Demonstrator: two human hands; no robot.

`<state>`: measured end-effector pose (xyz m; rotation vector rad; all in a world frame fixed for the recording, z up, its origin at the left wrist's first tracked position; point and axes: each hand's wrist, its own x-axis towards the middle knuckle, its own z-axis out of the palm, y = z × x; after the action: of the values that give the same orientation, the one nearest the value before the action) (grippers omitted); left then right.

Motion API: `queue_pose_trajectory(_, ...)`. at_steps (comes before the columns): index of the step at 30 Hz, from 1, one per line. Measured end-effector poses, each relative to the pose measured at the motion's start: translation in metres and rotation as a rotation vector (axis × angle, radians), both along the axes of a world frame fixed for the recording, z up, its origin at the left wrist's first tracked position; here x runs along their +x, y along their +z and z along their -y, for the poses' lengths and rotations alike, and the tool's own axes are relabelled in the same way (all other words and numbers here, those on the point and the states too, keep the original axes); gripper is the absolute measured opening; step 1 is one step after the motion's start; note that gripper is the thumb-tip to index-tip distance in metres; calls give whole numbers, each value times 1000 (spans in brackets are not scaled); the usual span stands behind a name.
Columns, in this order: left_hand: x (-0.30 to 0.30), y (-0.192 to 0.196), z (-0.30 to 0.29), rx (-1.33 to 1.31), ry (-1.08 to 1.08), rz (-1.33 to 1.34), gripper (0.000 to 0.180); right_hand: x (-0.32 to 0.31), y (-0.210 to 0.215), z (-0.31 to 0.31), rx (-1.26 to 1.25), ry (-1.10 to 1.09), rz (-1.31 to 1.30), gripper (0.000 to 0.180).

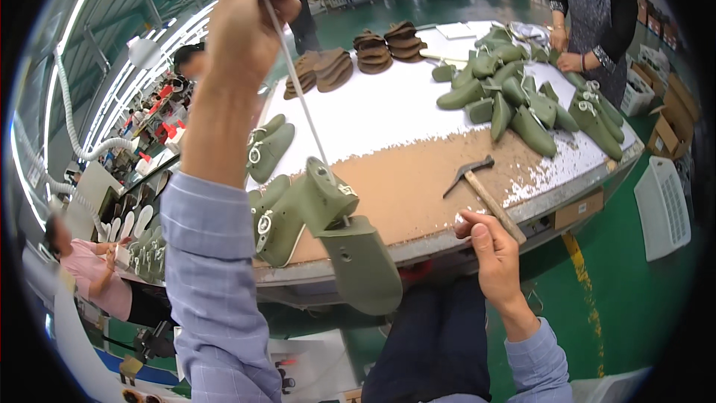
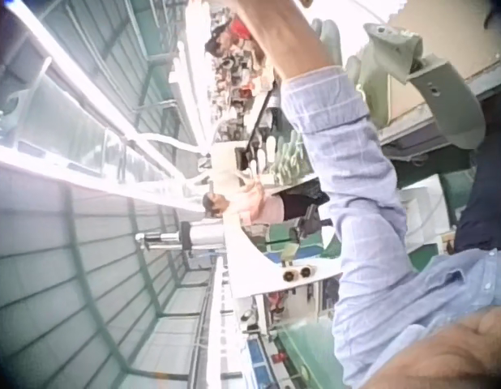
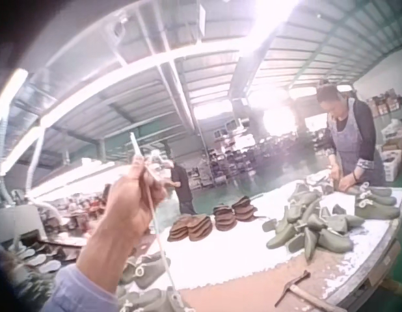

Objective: The person assembles green slip-on shoes on a factory assembly line. They use a hammer to secure metal eyelets into the shoe uppers and then tie white laces through the eyelets. The person handles multiple shoes one at a time, moving them along the table as they work.

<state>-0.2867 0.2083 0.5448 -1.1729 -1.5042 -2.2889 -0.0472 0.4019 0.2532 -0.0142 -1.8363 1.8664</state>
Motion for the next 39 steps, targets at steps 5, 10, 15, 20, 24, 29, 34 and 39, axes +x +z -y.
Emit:
queue_pose_trajectory(5, 16, -97, -25, -693, 100, -410, 32, -41, 68, -11, 20, -25, -133, 49)
queue_pose_trajectory(10, 50, -180, -30, -771, 259, -444, 16, -127, 74, 25, 43, 200, -4, 54)
queue_pose_trajectory(15, 45, -193, -22, -941, 369, -416, 25, -138, 67, 43, -37, 184, -52, 48)
queue_pose_trajectory(20, 111, -270, -9, -953, 833, -341, 99, -151, 99, 21, -184, -57, -172, 45)
queue_pose_trajectory(24, 128, -344, -4, -1295, 710, -79, 119, -152, 132, 76, -219, 177, -178, 59)
queue_pose_trajectory(29, 72, -350, 32, -1079, 136, 180, 107, -138, 160, 55, 58, 68, -293, 50)
queue_pose_trajectory(34, 30, -323, 48, -1077, -292, 395, 102, -138, 180, 8, -126, -45, -228, 31)
queue_pose_trajectory(39, 120, -358, -11, -1160, 300, 102, 128, -152, 150, 31, -306, 13, -229, 21)
